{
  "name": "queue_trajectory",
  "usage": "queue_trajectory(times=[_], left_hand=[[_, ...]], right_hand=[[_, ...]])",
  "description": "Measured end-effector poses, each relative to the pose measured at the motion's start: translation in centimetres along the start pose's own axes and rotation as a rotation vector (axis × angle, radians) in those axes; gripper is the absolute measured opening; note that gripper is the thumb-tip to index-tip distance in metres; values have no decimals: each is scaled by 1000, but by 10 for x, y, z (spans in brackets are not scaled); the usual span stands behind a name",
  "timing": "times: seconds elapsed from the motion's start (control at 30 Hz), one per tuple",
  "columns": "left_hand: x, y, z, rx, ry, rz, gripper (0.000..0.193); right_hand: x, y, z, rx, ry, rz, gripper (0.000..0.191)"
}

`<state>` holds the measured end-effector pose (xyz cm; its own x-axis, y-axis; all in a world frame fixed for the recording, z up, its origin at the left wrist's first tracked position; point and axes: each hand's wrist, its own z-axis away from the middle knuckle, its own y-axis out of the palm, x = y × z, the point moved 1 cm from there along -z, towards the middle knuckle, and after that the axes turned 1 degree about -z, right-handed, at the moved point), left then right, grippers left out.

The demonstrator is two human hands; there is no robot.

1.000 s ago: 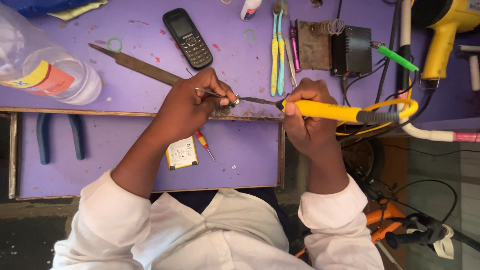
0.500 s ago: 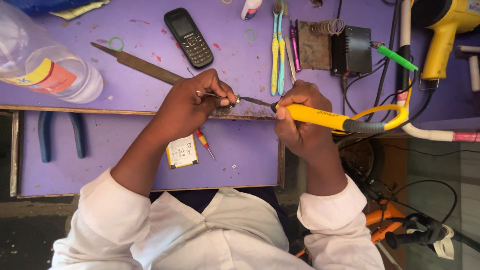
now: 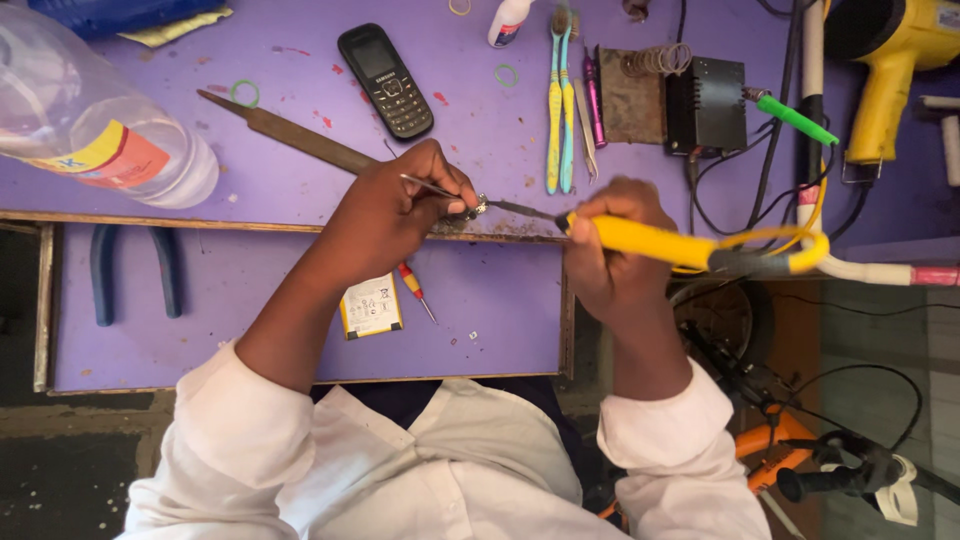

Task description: The person holds a small electronic component with tweezers and uses a soldering iron to apply heat and solder to its contacts. The person cleans the soldering iron tip on a metal file before beginning the soldering process.

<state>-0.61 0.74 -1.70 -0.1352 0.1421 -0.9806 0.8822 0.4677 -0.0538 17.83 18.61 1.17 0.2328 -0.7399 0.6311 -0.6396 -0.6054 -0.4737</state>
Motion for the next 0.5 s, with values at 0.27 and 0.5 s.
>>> queue_trajectory(times=[0.27,0.5], left_hand=[[-7,0,-5,-38,-150,-180,10],[-11,-1,-10,-54,-235,-189,9]], right_hand=[[-3,-2,22,-79,-67,42,28],[1,3,37,-102,-43,192,34]])
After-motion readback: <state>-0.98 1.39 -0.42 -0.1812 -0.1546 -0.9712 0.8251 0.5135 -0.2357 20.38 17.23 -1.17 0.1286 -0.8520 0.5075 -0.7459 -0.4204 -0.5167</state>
